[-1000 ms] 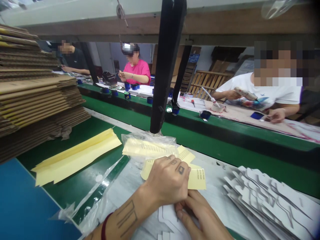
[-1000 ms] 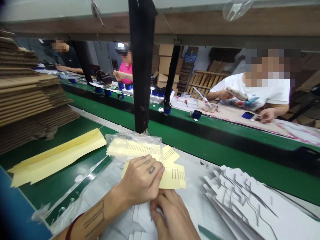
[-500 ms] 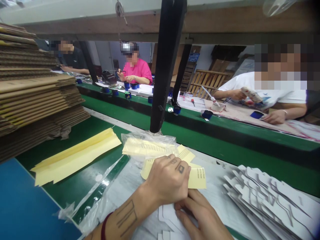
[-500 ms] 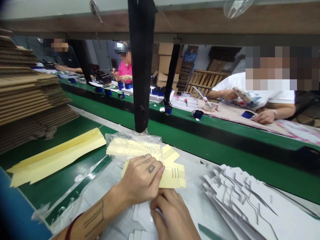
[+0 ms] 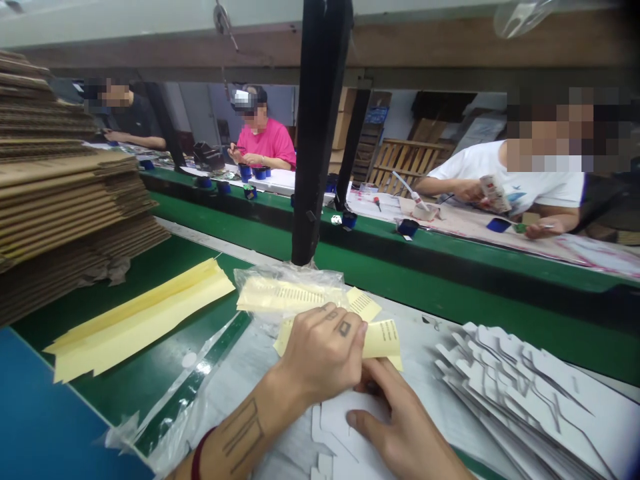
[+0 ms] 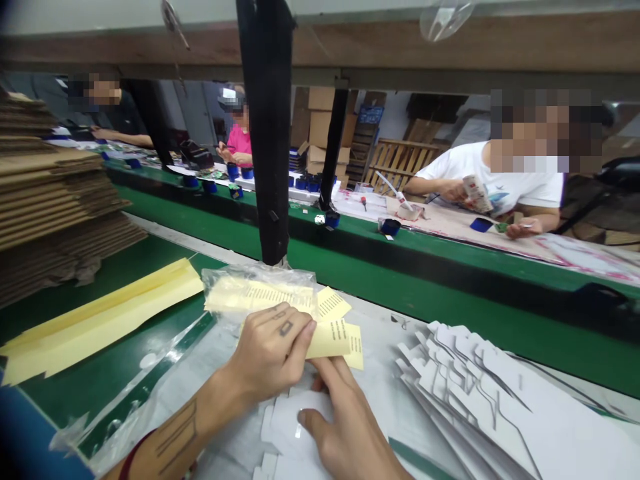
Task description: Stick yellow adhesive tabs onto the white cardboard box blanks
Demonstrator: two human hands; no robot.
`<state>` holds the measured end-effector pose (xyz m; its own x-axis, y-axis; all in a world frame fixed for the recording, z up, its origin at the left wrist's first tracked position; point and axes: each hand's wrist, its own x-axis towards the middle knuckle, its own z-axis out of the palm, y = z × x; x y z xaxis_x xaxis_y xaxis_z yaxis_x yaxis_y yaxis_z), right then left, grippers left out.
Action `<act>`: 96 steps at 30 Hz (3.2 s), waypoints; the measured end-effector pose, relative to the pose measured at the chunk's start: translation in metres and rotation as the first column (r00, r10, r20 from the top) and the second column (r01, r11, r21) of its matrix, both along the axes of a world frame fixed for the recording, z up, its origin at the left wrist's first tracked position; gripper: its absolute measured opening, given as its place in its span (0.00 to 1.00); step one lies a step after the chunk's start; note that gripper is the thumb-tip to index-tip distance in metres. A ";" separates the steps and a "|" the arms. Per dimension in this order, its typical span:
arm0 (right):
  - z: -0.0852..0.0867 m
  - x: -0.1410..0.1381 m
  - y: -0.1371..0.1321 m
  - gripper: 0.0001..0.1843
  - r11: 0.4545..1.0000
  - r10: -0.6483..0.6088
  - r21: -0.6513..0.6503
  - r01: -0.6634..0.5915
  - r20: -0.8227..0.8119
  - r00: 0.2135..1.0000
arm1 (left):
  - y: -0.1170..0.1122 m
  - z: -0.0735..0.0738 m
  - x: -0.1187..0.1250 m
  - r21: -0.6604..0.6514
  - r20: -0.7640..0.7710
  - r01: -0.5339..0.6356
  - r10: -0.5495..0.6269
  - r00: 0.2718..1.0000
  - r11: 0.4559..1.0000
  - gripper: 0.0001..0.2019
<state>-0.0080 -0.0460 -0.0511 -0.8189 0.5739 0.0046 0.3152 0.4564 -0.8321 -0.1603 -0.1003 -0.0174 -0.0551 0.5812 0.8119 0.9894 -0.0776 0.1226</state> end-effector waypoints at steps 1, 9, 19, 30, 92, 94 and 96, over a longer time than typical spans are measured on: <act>0.000 0.000 0.001 0.19 1.000 0.007 0.008 -0.007 -0.002 1.000 | 0.000 0.000 0.000 0.000 0.001 -0.004 0.004 1.000 1.000 0.12; 0.003 0.005 0.016 0.07 0.990 -0.082 0.107 0.093 -0.106 0.991 | -0.001 0.001 -0.001 0.003 0.016 0.014 -0.014 1.000 1.000 0.12; 0.038 0.023 0.012 0.30 0.962 -0.053 0.264 -0.070 0.432 0.900 | 0.000 0.002 -0.002 0.025 0.041 0.068 -0.069 0.997 0.997 0.09; 0.106 0.085 0.032 0.10 0.851 -0.272 0.439 0.287 -0.098 0.957 | 0.002 0.002 -0.006 0.068 -0.018 0.132 -0.131 0.991 0.989 0.05; 0.015 0.035 0.019 0.10 0.558 0.163 0.773 0.301 -0.458 0.874 | -0.003 -0.013 0.018 -0.293 -0.116 0.273 -0.317 0.941 0.916 0.06; 0.013 0.034 0.020 0.10 0.573 0.171 0.765 0.293 -0.461 0.871 | -0.004 -0.013 0.018 -0.292 -0.121 0.264 -0.309 0.943 0.919 0.06; 0.012 0.034 0.020 0.11 0.586 0.170 0.757 0.290 -0.465 0.869 | -0.004 -0.013 0.018 -0.288 -0.122 0.261 -0.305 0.944 0.922 0.06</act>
<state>0.0261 -0.0261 -0.0394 -0.5431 0.1934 0.8171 0.0726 0.9803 -0.1837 -0.1423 -0.1043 -0.0309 0.2620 0.7472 0.6108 0.9388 -0.3441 0.0183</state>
